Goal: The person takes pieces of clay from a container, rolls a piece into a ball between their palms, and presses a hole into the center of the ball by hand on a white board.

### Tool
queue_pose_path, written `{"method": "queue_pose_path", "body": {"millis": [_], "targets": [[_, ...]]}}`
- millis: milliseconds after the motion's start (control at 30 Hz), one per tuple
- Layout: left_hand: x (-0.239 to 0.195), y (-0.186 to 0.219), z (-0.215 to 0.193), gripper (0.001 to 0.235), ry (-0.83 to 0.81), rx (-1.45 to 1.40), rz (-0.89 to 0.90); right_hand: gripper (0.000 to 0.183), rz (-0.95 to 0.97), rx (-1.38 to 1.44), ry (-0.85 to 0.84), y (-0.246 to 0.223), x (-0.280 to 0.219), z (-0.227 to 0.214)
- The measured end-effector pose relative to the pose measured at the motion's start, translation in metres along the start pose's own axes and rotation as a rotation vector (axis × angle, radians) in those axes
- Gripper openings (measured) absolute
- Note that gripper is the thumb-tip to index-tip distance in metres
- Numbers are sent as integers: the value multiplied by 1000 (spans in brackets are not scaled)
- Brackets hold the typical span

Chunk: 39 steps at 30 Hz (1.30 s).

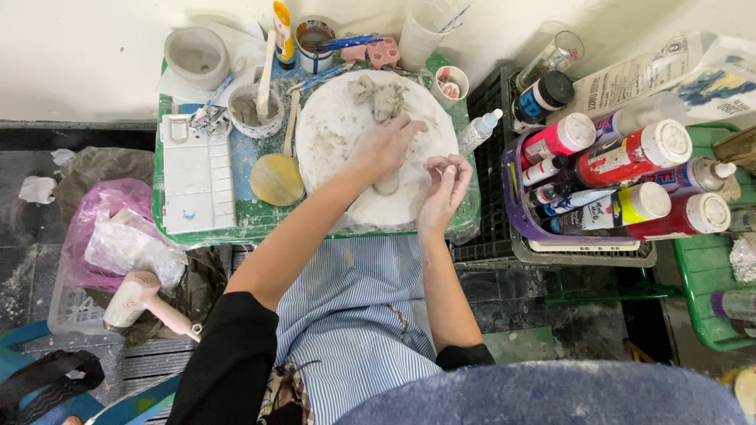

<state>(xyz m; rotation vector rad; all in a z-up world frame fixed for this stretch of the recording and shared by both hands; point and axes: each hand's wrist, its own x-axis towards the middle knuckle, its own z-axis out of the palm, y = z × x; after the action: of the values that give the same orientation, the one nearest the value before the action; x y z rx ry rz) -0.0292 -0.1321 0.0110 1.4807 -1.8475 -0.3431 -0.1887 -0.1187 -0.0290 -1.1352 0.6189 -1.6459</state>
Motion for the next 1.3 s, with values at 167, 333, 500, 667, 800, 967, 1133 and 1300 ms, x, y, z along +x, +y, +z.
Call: {"method": "queue_pose_path", "body": {"millis": [167, 333, 500, 667, 800, 967, 1133, 1300], "targets": [[5, -2, 19, 31, 70, 108, -1, 14, -34, -66, 66, -1, -10, 5], [-1, -4, 1, 25, 153, 61, 118, 11, -78, -71, 62, -4, -6, 9], [5, -11, 21, 17, 140, 132, 18, 11, -76, -83, 111, 0, -2, 4], [16, -13, 44, 22, 57, 213, -26, 11, -76, -61, 127, -2, 8, -2], [13, -14, 29, 22, 13, 37, -34, 10, -132, -48, 133, -2, 6, 0], [27, -16, 15, 31, -142, -159, -301, 10, -116, -134, 82, -9, -2, 12], [14, 1, 39, 23, 35, 58, -165, 11, -136, -103, 149, -11, -10, 14], [3, 15, 37, 24, 78, 224, -72, 12, -171, -175, 124, -2, -13, 9]]}}
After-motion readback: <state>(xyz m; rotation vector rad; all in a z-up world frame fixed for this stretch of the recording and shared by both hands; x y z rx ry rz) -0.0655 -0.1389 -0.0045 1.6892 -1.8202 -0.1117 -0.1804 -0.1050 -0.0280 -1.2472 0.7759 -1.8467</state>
